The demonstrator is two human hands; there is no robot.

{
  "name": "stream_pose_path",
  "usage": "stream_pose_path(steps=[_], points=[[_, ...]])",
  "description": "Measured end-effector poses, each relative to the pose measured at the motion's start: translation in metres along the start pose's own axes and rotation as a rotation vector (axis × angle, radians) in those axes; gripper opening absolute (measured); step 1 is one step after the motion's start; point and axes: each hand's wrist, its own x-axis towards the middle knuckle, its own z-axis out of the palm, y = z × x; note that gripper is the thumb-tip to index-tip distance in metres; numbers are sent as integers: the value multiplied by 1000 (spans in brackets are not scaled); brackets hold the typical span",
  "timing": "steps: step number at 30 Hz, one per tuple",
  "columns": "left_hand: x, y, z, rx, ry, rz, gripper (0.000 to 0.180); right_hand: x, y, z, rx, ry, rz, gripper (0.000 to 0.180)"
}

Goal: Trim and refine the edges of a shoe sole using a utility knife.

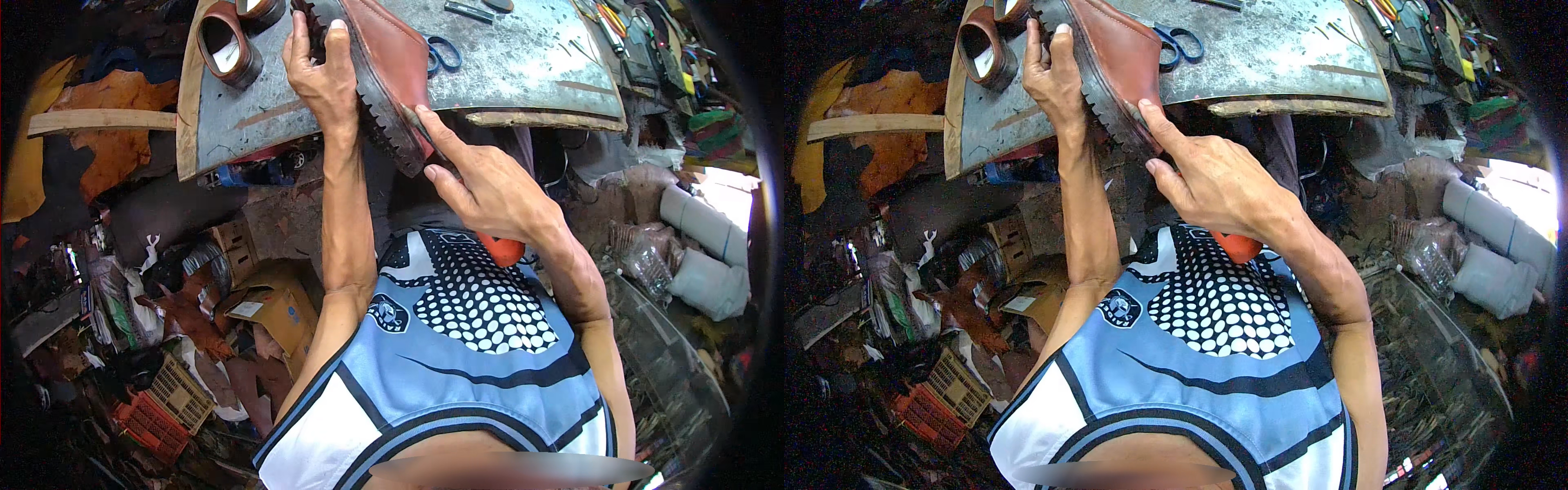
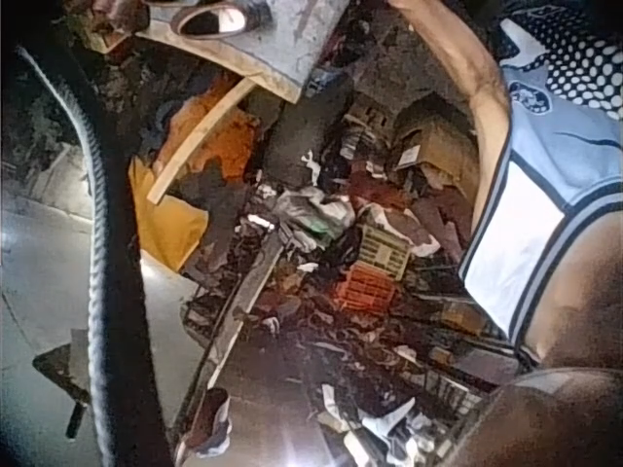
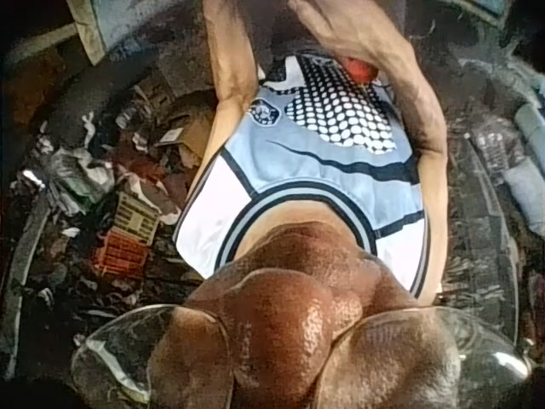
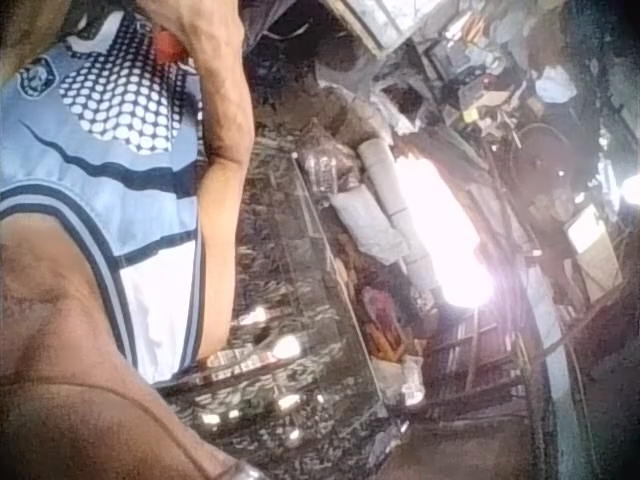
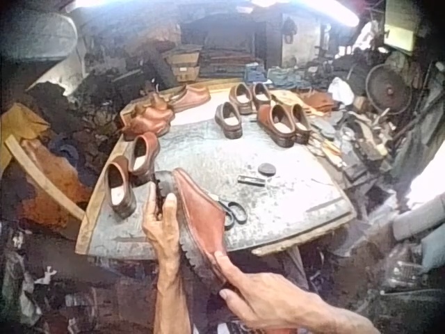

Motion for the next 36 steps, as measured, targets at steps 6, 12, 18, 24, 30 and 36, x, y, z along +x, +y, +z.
stream_pose_path(steps=[6, 12, 18, 24, 30, 36], points=[[0, 6, 4, 140, 29, 88, 63, -1, -5, -6, 29, -65, 53, 67], [-1, 7, 3, 143, 29, 141, 63, -1, 2, 1, 35, 18, -13, 66], [-4, 12, 6, 143, 9, 123, 59, 1, -2, -2, 86, 21, 7, 66], [-4, 16, 7, 181, -14, 124, 53, 3, -4, -4, 108, -35, 98, 67], [-5, 25, 8, 208, -31, 119, 57, 6, -4, -5, 75, -17, 98, 67], [-5, 19, 6, 219, -40, 147, 57, 11, -10, -10, 95, -73, 141, 67]])
